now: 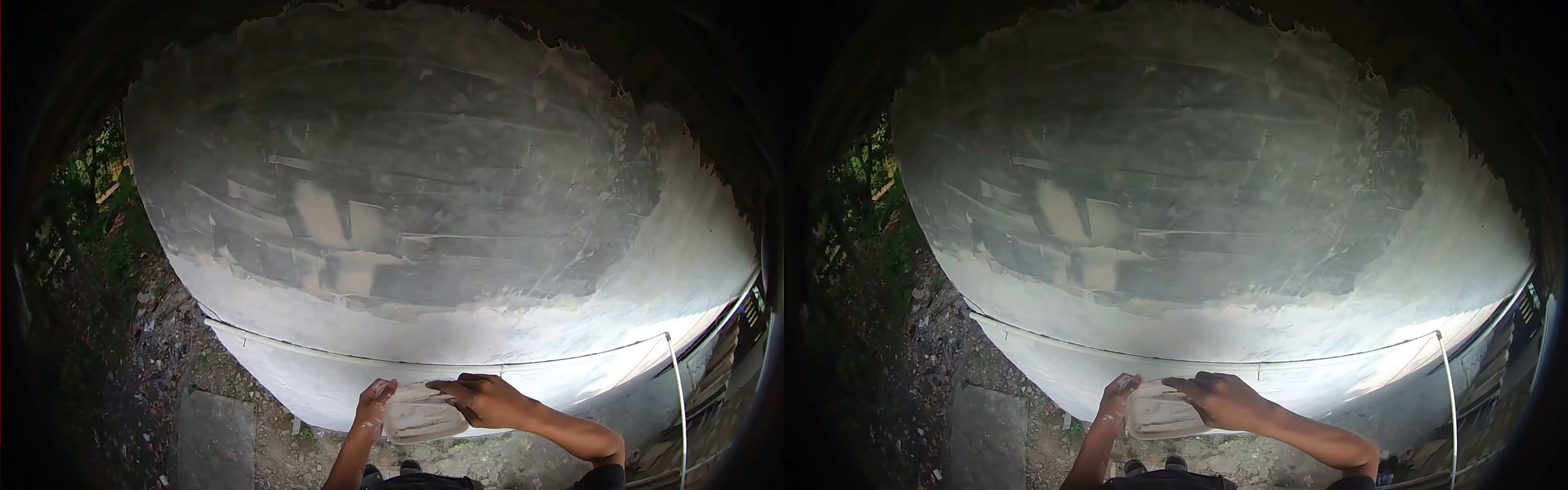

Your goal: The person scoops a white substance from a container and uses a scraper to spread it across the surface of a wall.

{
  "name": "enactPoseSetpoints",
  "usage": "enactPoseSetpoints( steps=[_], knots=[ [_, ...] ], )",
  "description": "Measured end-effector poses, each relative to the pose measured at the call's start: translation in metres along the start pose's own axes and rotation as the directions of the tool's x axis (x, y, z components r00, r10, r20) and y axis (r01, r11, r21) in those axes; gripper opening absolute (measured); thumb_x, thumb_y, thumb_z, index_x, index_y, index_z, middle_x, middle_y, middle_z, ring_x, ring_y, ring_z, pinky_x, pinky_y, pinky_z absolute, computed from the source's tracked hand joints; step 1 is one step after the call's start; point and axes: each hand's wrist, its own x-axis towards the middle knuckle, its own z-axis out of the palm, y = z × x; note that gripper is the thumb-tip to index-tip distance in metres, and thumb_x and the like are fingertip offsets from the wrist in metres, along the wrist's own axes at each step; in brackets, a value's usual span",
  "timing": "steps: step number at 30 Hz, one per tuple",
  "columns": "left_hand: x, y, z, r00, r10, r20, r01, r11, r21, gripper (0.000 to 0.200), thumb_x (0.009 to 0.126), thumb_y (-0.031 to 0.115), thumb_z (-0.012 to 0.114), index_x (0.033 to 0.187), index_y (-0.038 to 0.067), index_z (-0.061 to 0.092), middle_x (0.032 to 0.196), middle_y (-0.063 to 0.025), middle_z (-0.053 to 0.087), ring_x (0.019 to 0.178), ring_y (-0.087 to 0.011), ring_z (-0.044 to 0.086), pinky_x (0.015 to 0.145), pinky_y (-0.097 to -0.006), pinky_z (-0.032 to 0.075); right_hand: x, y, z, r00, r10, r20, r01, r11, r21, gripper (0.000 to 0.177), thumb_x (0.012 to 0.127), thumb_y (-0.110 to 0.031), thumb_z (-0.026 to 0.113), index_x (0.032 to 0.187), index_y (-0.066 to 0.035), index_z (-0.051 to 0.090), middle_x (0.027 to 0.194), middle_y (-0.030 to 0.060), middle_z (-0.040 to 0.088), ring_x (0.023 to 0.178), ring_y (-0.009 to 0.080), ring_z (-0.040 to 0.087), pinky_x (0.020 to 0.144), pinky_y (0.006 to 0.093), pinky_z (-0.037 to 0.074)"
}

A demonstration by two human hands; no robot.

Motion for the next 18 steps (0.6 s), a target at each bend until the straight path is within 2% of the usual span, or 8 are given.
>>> enactPoseSetpoints(
  steps=[4,6,7,9,12,14,15,18],
  knots=[
    [-0.014,0.008,0.003,0.999,0.027,0.043,-0.026,1.0,-0.016,0.017,0.09,0.021,0.065,0.082,0.008,0.057,0.082,0.0043,0.057,0.078,-0.0051,0.05,0.076,-0.0226,0.039,0.004,0.012,0.043,0.992,-0.123,0.001,0.123,0.992,-0.01,0.055,0.073,0.002,0.061,0.126,-0.006,0.05,0.091,0.0115,0.064,0.085,0.0285,0.063,0.074,0.0368,0.053],
    [-0.012,0.006,-0.004,0.998,0.067,-0.016,-0.067,0.998,0.013,0.019,0.091,0.023,0.064,0.082,0.009,0.057,0.08,0.0043,0.057,0.077,-0.0049,0.05,0.074,-0.0224,0.04,0.001,0.01,0.056,0.984,-0.14,0.112,0.151,0.984,-0.094,0.055,0.07,0.002,0.062,0.123,-0.006,0.05,0.099,0.0118,0.062,0.091,0.0293,0.062,0.077,0.0373,0.053],
    [-0.013,0.005,-0.007,0.996,0.071,-0.062,-0.069,0.997,0.033,0.019,0.091,0.023,0.064,0.082,0.008,0.057,0.08,0.0042,0.057,0.076,-0.0052,0.05,0.073,-0.0226,0.04,0.001,0.008,0.058,0.973,-0.152,0.175,0.16,0.986,-0.035,0.057,0.068,0.002,0.062,0.122,-0.006,0.049,0.101,0.012,0.061,0.096,0.0297,0.061,0.077,0.038,0.053],
    [-0.014,0.001,-0.014,0.989,0.085,-0.117,-0.079,0.996,0.051,0.019,0.091,0.024,0.064,0.082,0.008,0.057,0.079,0.004,0.057,0.076,-0.0054,0.05,0.072,-0.0229,0.041,-0.003,0.011,0.064,0.964,-0.19,0.187,0.196,0.981,-0.013,0.058,0.068,0.002,0.062,0.123,-0.006,0.048,0.101,0.0118,0.062,0.095,0.0298,0.06,0.077,0.0381,0.053],
    [-0.018,0.0,-0.017,0.989,0.101,-0.11,-0.102,0.995,-0.003,0.02,0.091,0.025,0.064,0.084,0.007,0.058,0.08,0.0027,0.058,0.076,-0.0062,0.051,0.071,-0.0235,0.042,0.002,0.014,0.058,0.958,-0.211,0.194,0.211,0.977,0.022,0.056,0.068,0.001,0.063,0.122,-0.007,0.049,0.098,0.0111,0.062,0.094,0.0301,0.061,0.077,0.0383,0.053],
    [-0.024,0.006,-0.009,0.991,0.086,-0.099,-0.088,0.996,-0.019,0.021,0.091,0.025,0.064,0.087,0.006,0.059,0.082,0.0013,0.059,0.077,-0.007,0.052,0.071,-0.024,0.042,0.01,0.013,0.054,0.981,-0.193,0.018,0.192,0.98,0.043,0.05,0.07,0.0,0.063,0.118,-0.007,0.052,0.095,0.0114,0.064,0.092,0.0306,0.062,0.076,0.0387,0.053],
    [-0.024,0.005,-0.009,0.991,0.096,-0.097,-0.097,0.995,-0.006,0.021,0.091,0.025,0.064,0.088,0.005,0.059,0.082,0.0007,0.059,0.077,-0.0071,0.052,0.072,-0.0237,0.042,0.013,0.011,0.055,0.986,-0.162,0.047,0.161,0.986,0.034,0.032,0.078,0.0,0.063,0.109,-0.007,0.058,0.098,0.0129,0.066,0.091,0.0324,0.064,0.075,0.0398,0.055],
    [-0.024,0.003,-0.014,0.981,0.173,-0.09,-0.166,0.983,0.074,0.021,0.09,0.027,0.066,0.088,0.007,0.06,0.082,-0.0005,0.061,0.072,-0.0081,0.054,0.066,-0.0263,0.046,0.017,0.016,0.058,0.961,-0.227,0.157,0.23,0.973,-0.001,0.04,0.073,-0.004,0.064,0.112,-0.007,0.056,0.093,0.0132,0.065,0.089,0.0316,0.063,0.073,0.0388,0.053]
  ],
)
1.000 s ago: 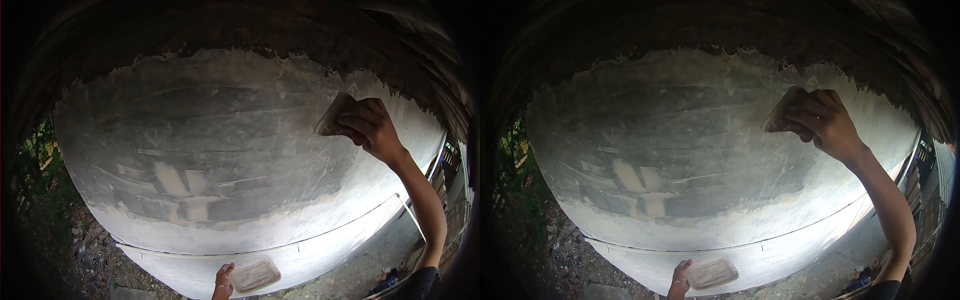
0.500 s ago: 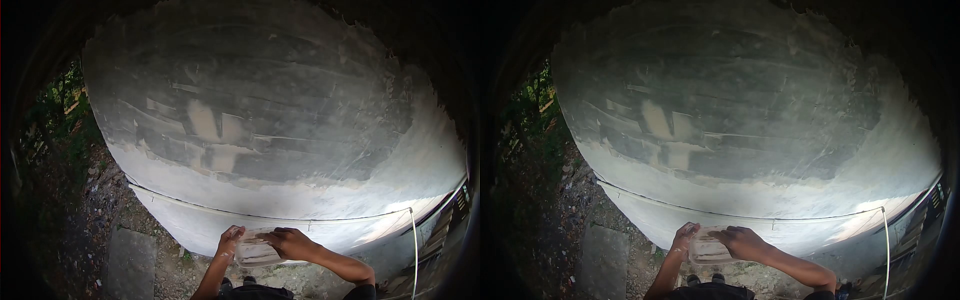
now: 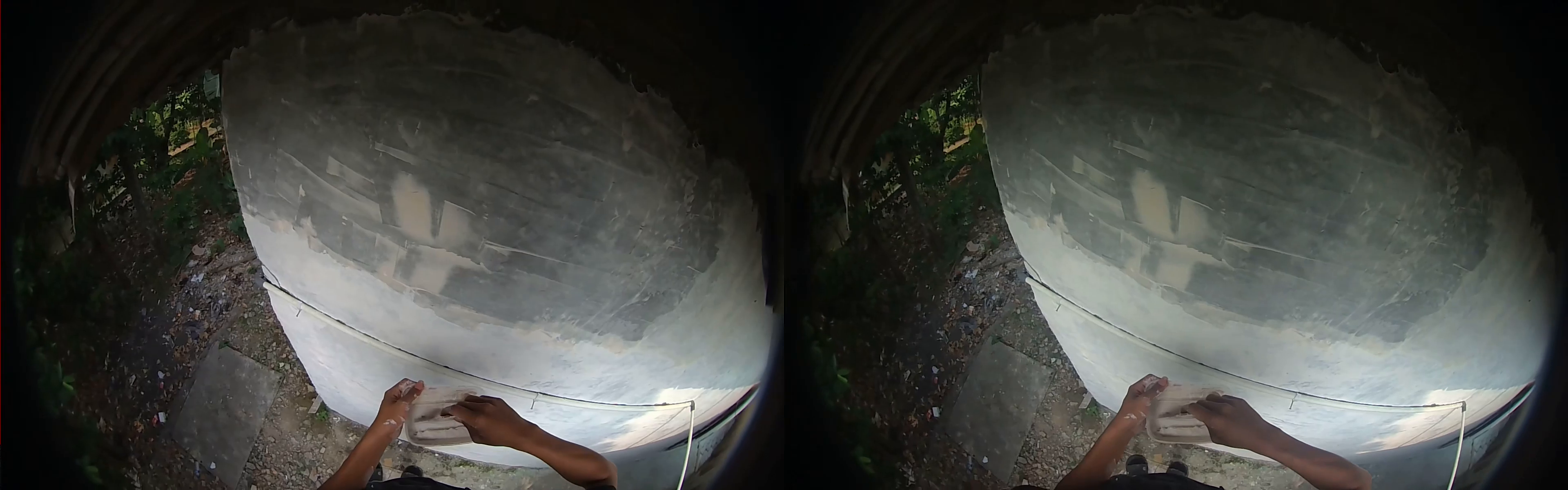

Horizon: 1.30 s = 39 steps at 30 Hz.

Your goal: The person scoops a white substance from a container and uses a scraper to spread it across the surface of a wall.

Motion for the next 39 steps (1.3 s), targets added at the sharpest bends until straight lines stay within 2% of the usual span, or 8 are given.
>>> enactPoseSetpoints(
  steps=[4,8,12,16,28,32,35,39],
  knots=[
    [-0.005,0.007,-0.009,0.998,0.015,-0.055,-0.016,1.0,-0.015,0.019,0.091,0.024,0.064,0.085,0.006,0.059,0.081,0.002,0.059,0.078,-0.0061,0.051,0.074,-0.0239,0.042,0.014,0.003,-0.04,0.961,0.158,-0.227,-0.104,0.967,0.233,0.032,0.08,-0.003,0.064,0.111,-0.006,0.056,0.088,0.0127,0.065,0.076,0.0272,0.066,0.064,0.0368,0.054],
    [-0.018,0.02,-0.011,0.989,0.025,-0.146,-0.051,0.983,-0.178,0.018,0.09,0.023,0.066,0.082,0.008,0.059,0.077,0.0031,0.058,0.073,-0.0072,0.052,0.07,-0.0233,0.042,0.015,0.016,-0.039,0.829,0.472,-0.298,-0.196,0.746,0.637,0.015,0.091,-0.005,0.06,0.105,-0.002,0.062,0.07,0.0003,0.063,0.055,0.0019,0.044,0.048,0.0195,0.035],
    [-0.022,0.016,-0.016,0.932,0.148,-0.33,-0.205,0.968,-0.143,0.02,0.09,0.025,0.066,0.083,0.008,0.058,0.079,0.0018,0.059,0.074,-0.0074,0.051,0.07,-0.0239,0.042,0.016,-0.014,-0.021,0.837,0.3,-0.459,-0.007,0.843,0.538,0.027,0.084,0.002,0.06,0.11,-0.003,0.066,0.107,0.0124,0.067,0.1,0.0211,0.064,0.081,0.0318,0.054],
    [-0.016,0.007,-0.02,0.829,0.218,-0.515,-0.358,0.915,-0.188,0.024,0.092,0.028,0.063,0.083,0.008,0.054,0.078,0.002,0.055,0.072,-0.0074,0.046,0.069,-0.026,0.041,0.012,-0.027,0.021,0.91,-0.111,-0.4,0.113,0.993,-0.019,0.045,0.069,0.005,0.061,0.11,-0.01,0.068,0.122,0.0034,0.062,0.112,0.0229,0.059,0.09,0.0344,0.052],
    [-0.008,0.005,-0.025,0.727,0.233,-0.646,-0.431,0.887,-0.164,0.025,0.094,0.028,0.06,0.083,0.009,0.048,0.077,0.0016,0.051,0.072,-0.0092,0.047,0.067,-0.0274,0.044,-0.03,0.013,0.039,0.925,-0.055,-0.375,0.058,0.998,-0.004,0.041,0.067,-0.004,0.069,0.107,-0.012,0.068,0.113,0.0016,0.067,0.106,0.0199,0.063,0.087,0.0344,0.054],
    [-0.008,0.009,-0.026,0.71,0.282,-0.645,-0.48,0.864,-0.152,0.025,0.095,0.028,0.058,0.083,0.008,0.048,0.078,0.0017,0.051,0.072,-0.0092,0.047,0.068,-0.0273,0.044,-0.028,0.014,0.035,0.858,0.078,-0.507,-0.011,0.991,0.133,0.031,0.075,0.005,0.062,0.101,-0.008,0.07,0.105,0.0067,0.07,0.099,0.0234,0.066,0.083,0.0348,0.055],
    [-0.014,0.003,-0.018,0.693,0.335,-0.639,-0.474,0.879,-0.053,0.026,0.095,0.028,0.057,0.083,0.008,0.048,0.077,0.0026,0.05,0.071,-0.008,0.045,0.068,-0.0253,0.042,-0.024,0.004,0.057,0.562,0.678,-0.474,-0.226,0.677,0.701,0.016,0.088,-0.007,0.063,0.101,0.002,0.067,0.078,0.0087,0.068,0.065,0.0073,0.06,0.059,0.0215,0.047],
    [-0.024,-0.006,-0.013,0.695,0.42,-0.584,-0.467,0.881,0.078,0.017,0.094,0.024,0.059,0.095,0.008,0.055,0.089,0.0,0.057,0.081,-0.009,0.052,0.075,-0.0262,0.044,-0.004,0.02,0.064,0.441,0.774,-0.455,-0.034,0.521,0.853,0.014,0.089,-0.01,0.063,0.094,0.004,0.065,0.069,0.0029,0.064,0.057,0.0024,0.046,0.048,0.0208,0.036]
  ],
)
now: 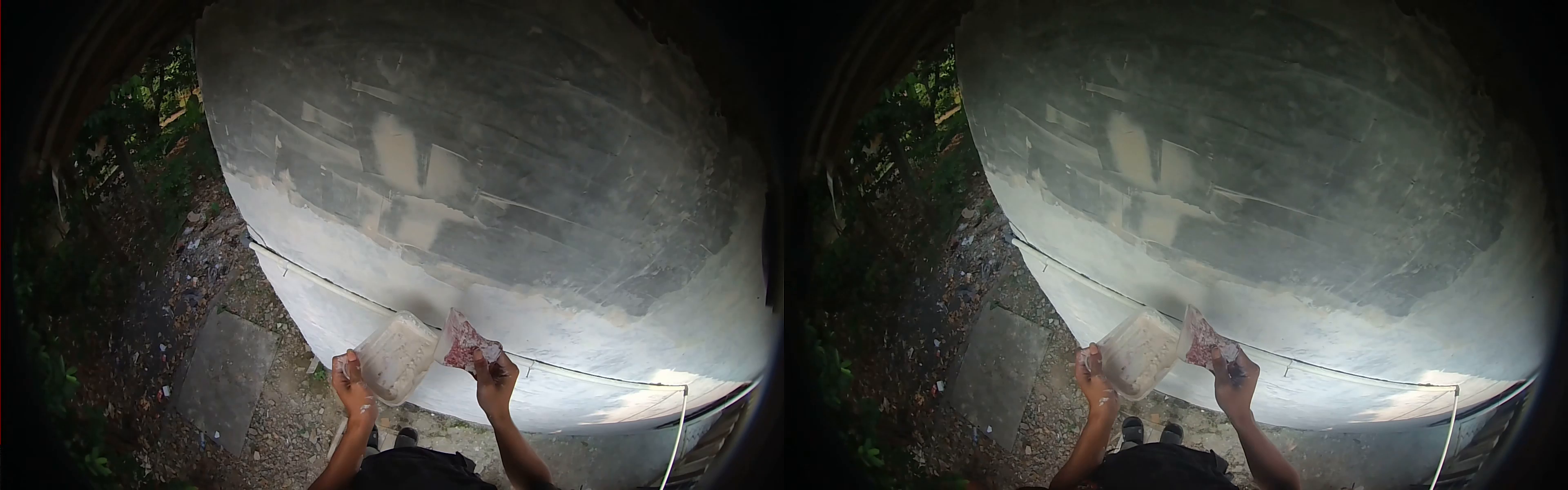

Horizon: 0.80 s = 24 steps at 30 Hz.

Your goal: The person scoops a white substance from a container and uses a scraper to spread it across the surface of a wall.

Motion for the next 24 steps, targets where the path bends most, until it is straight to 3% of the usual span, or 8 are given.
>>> enactPoseSetpoints(
  steps=[2,3,5,6,13,19,21,24],
  knots=[
    [-0.007,0.002,0.0,0.999,0.023,0.029,-0.024,0.999,0.042,0.016,0.094,0.024,0.059,0.094,0.008,0.055,0.088,0.0011,0.057,0.08,-0.0077,0.05,0.075,-0.0244,0.042,0.018,-0.026,-0.01,0.969,-0.168,0.18,0.231,0.875,-0.425,0.015,0.084,-0.003,0.063,0.099,-0.002,0.067,0.074,0.007,0.066,0.059,0.0098,0.056,0.052,0.0236,0.045],
    [-0.008,0.002,0.001,0.999,0.031,0.042,-0.034,0.997,0.066,0.016,0.094,0.024,0.059,0.093,0.008,0.055,0.087,0.002,0.056,0.079,-0.007,0.049,0.075,-0.0238,0.041,0.028,-0.035,-0.008,0.968,-0.167,0.187,0.233,0.875,-0.425,0.015,0.084,-0.003,0.063,0.099,-0.002,0.067,0.074,0.007,0.066,0.059,0.0098,0.056,0.052,0.0236,0.045],
    [-0.013,0.003,0.003,0.998,0.037,0.049,-0.041,0.995,0.092,0.016,0.094,0.023,0.059,0.092,0.008,0.056,0.085,0.003,0.055,0.079,-0.0062,0.048,0.075,-0.0232,0.04,0.04,-0.045,-0.004,0.564,-0.482,0.671,0.778,0.582,-0.236,0.029,0.075,0.0,0.064,0.102,-0.009,0.068,0.086,0.006,0.069,0.074,0.019,0.066,0.061,0.0276,0.054],
    [-0.014,0.005,0.007,0.998,0.023,0.056,-0.027,0.996,0.081,0.02,0.096,0.025,0.057,0.087,0.007,0.053,0.08,0.0038,0.051,0.075,-0.0052,0.043,0.071,-0.0222,0.038,0.038,-0.04,-0.005,0.483,-0.383,0.787,0.821,0.511,-0.255,0.039,0.069,-0.001,0.065,0.106,-0.015,0.068,0.099,0.0015,0.069,0.093,0.0209,0.067,0.071,0.0317,0.058],
    [-0.019,-0.005,-0.005,1.0,-0.021,0.0,0.021,0.996,0.089,0.024,0.097,0.026,0.055,0.082,0.007,0.051,0.075,0.0053,0.048,0.071,-0.0041,0.039,0.066,-0.0208,0.036,0.023,-0.022,-0.006,0.279,-0.295,0.914,0.872,0.476,-0.113,0.045,0.066,0.0,0.064,0.106,-0.018,0.067,0.101,-0.001,0.069,0.094,0.0157,0.066,0.07,0.0288,0.057],
    [-0.028,-0.003,0.002,0.999,-0.021,0.049,0.015,0.992,0.124,0.025,0.096,0.028,0.057,0.082,0.008,0.052,0.074,0.0058,0.047,0.07,-0.0042,0.039,0.065,-0.0214,0.036,0.046,-0.055,-0.011,0.405,-0.429,0.807,0.819,0.563,-0.112,0.036,0.068,0.001,0.063,0.099,-0.017,0.069,0.089,-0.0003,0.071,0.079,0.0173,0.067,0.064,0.0304,0.056],
    [-0.025,-0.008,0.0,0.998,-0.062,0.022,0.06,0.995,0.083,0.026,0.096,0.029,0.057,0.082,0.008,0.052,0.074,0.0057,0.047,0.07,-0.0044,0.039,0.065,-0.0213,0.035,0.04,-0.053,-0.013,0.255,-0.299,0.92,0.837,0.545,-0.055,0.034,0.069,0.001,0.063,0.097,-0.016,0.069,0.091,-0.0011,0.071,0.083,0.0183,0.067,0.065,0.03,0.057],
    [-0.024,-0.014,-0.003,0.997,-0.079,-0.009,0.08,0.995,0.057,0.027,0.096,0.029,0.057,0.081,0.007,0.051,0.073,0.0055,0.047,0.069,-0.0047,0.038,0.063,-0.0212,0.035,0.04,-0.052,-0.01,0.217,-0.248,0.944,0.832,0.553,-0.046,0.034,0.069,0.0,0.065,0.098,-0.018,0.069,0.089,-0.0012,0.07,0.084,0.0182,0.067,0.065,0.0292,0.056]
  ],
)
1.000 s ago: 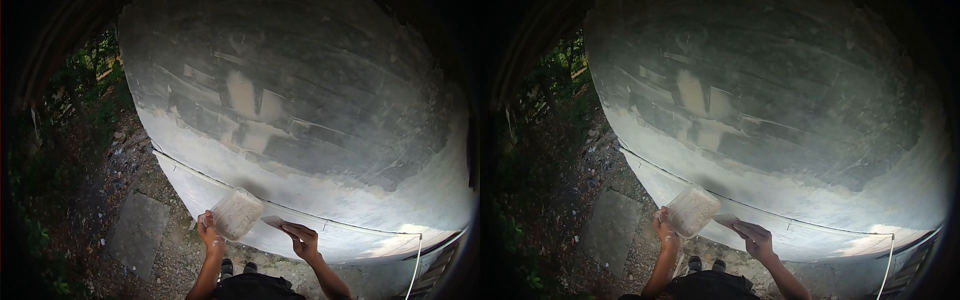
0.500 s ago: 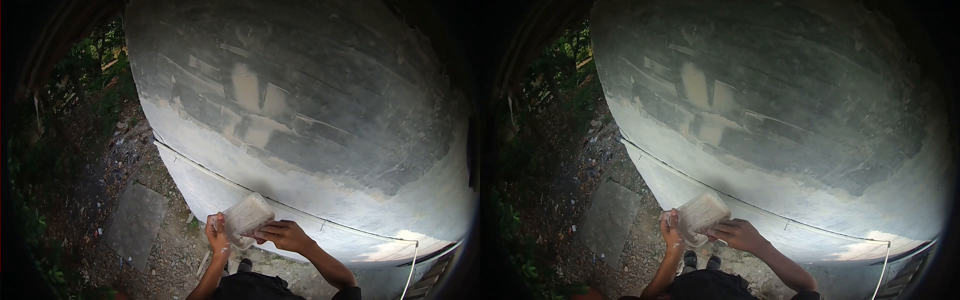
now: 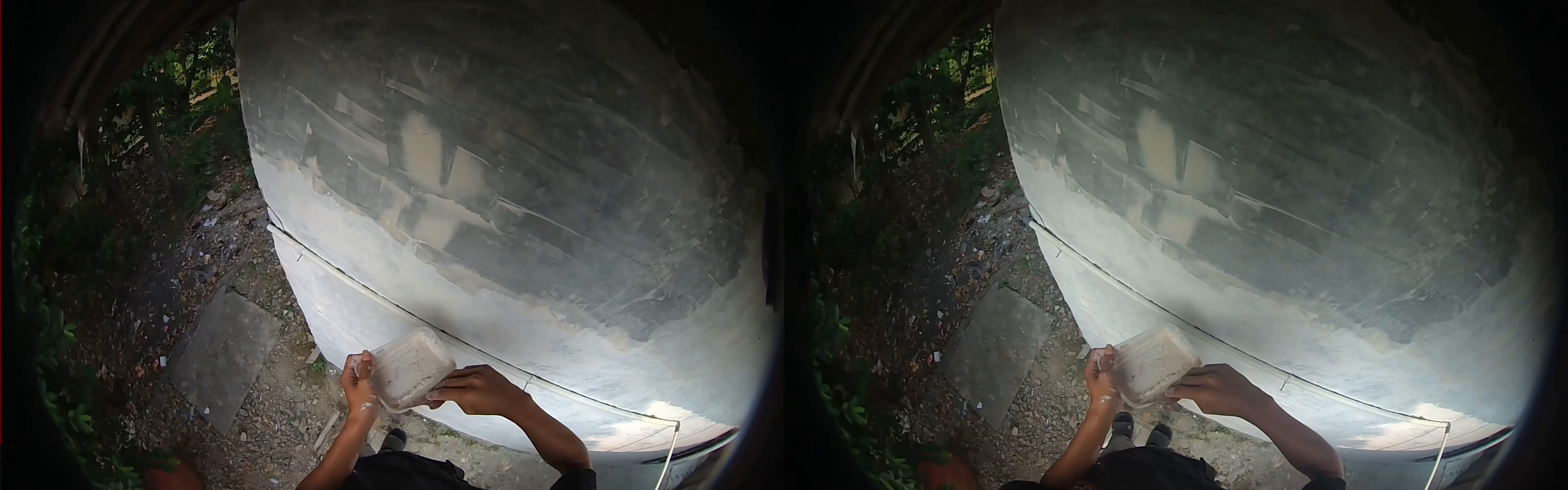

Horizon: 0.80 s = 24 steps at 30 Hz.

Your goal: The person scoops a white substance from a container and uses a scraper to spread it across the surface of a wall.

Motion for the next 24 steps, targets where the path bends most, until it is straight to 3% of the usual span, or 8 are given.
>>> enactPoseSetpoints(
  steps=[2,4,7,11,14,17,21,24],
  knots=[
    [-0.001,0.002,0.0,0.999,0.039,-0.018,-0.038,0.999,0.003,0.027,0.096,0.029,0.057,0.081,0.007,0.051,0.073,0.0055,0.047,0.069,-0.0048,0.038,0.063,-0.0211,0.035,0.005,0.006,-0.004,0.999,-0.037,-0.029,0.036,0.999,-0.024,0.032,0.071,0.0,0.065,0.098,-0.018,0.069,0.087,-0.0011,0.07,0.081,0.0186,0.067,0.064,0.0303,0.056],
    [-0.004,0.016,0.003,0.996,0.086,-0.019,-0.085,0.995,0.042,0.021,0.093,0.024,0.061,0.08,0.01,0.052,0.076,0.005,0.05,0.071,-0.0055,0.043,0.065,-0.023,0.037,0.018,0.004,-0.021,0.984,0.15,-0.101,-0.133,0.978,0.158,0.023,0.078,-0.002,0.065,0.097,-0.014,0.069,0.087,0.0009,0.07,0.075,0.0206,0.067,0.064,0.0305,0.056],
    [0.009,0.02,-0.005,0.996,0.05,-0.068,-0.051,0.999,-0.01,0.021,0.093,0.024,0.061,0.081,0.01,0.052,0.077,0.0047,0.05,0.072,-0.006,0.043,0.067,-0.0228,0.037,0.057,0.007,-0.046,0.96,0.232,-0.155,-0.169,0.925,0.339,0.017,0.082,-0.003,0.064,0.098,-0.008,0.069,0.087,0.0052,0.07,0.071,0.0224,0.067,0.062,0.0296,0.054],
    [0.031,0.056,-0.005,0.991,0.088,-0.097,-0.092,0.995,-0.039,0.021,0.093,0.025,0.062,0.082,0.009,0.053,0.078,0.0042,0.051,0.074,-0.0065,0.044,0.07,-0.0226,0.037,0.138,-0.006,-0.114,0.892,0.213,-0.398,-0.051,0.924,0.38,0.016,0.086,-0.005,0.063,0.1,0.0,0.068,0.085,0.0118,0.07,0.075,0.0126,0.067,0.066,0.0252,0.051],
    [0.049,0.071,-0.014,0.977,0.139,-0.159,-0.154,0.984,-0.088,0.023,0.095,0.026,0.059,0.083,0.008,0.052,0.074,0.0044,0.049,0.07,-0.0059,0.04,0.067,-0.0221,0.037,0.225,-0.024,-0.165,0.873,-0.068,-0.482,0.181,0.964,0.193,0.018,0.085,-0.006,0.062,0.102,-0.002,0.067,0.089,0.0131,0.07,0.077,0.0201,0.068,0.071,0.0299,0.052],
    [0.064,0.079,-0.026,0.964,0.16,-0.214,-0.189,0.974,-0.122,0.023,0.095,0.025,0.059,0.082,0.008,0.052,0.074,0.0044,0.049,0.07,-0.0059,0.041,0.067,-0.0223,0.037,0.326,-0.027,-0.186,0.875,-0.384,-0.294,0.299,0.908,-0.295,0.02,0.08,-0.002,0.061,0.098,-0.006,0.069,0.09,0.0093,0.07,0.08,0.0262,0.067,0.069,0.0354,0.053],
    [0.077,0.069,-0.047,0.955,0.146,-0.26,-0.2,0.96,-0.197,0.019,0.092,0.024,0.062,0.086,0.009,0.054,0.08,0.0038,0.053,0.075,-0.0056,0.046,0.069,-0.0225,0.038,0.464,-0.011,-0.147,0.862,-0.506,0.02,0.324,0.521,-0.79,0.015,0.074,-0.007,0.06,0.083,-0.01,0.071,0.08,0.0047,0.068,0.079,0.0224,0.065,0.069,0.0364,0.051],
    [0.078,0.053,-0.063,0.923,0.165,-0.347,-0.217,0.969,-0.118,0.018,0.094,0.023,0.057,0.096,0.005,0.057,0.089,-0.0032,0.059,0.082,-0.011,0.052,0.074,-0.0274,0.044,0.561,0.019,-0.091,0.809,-0.526,0.263,0.407,0.177,-0.896,0.01,0.072,-0.017,0.062,0.065,-0.013,0.068,0.074,0.0024,0.068,0.08,0.0211,0.064,0.072,0.0351,0.049]
  ],
)
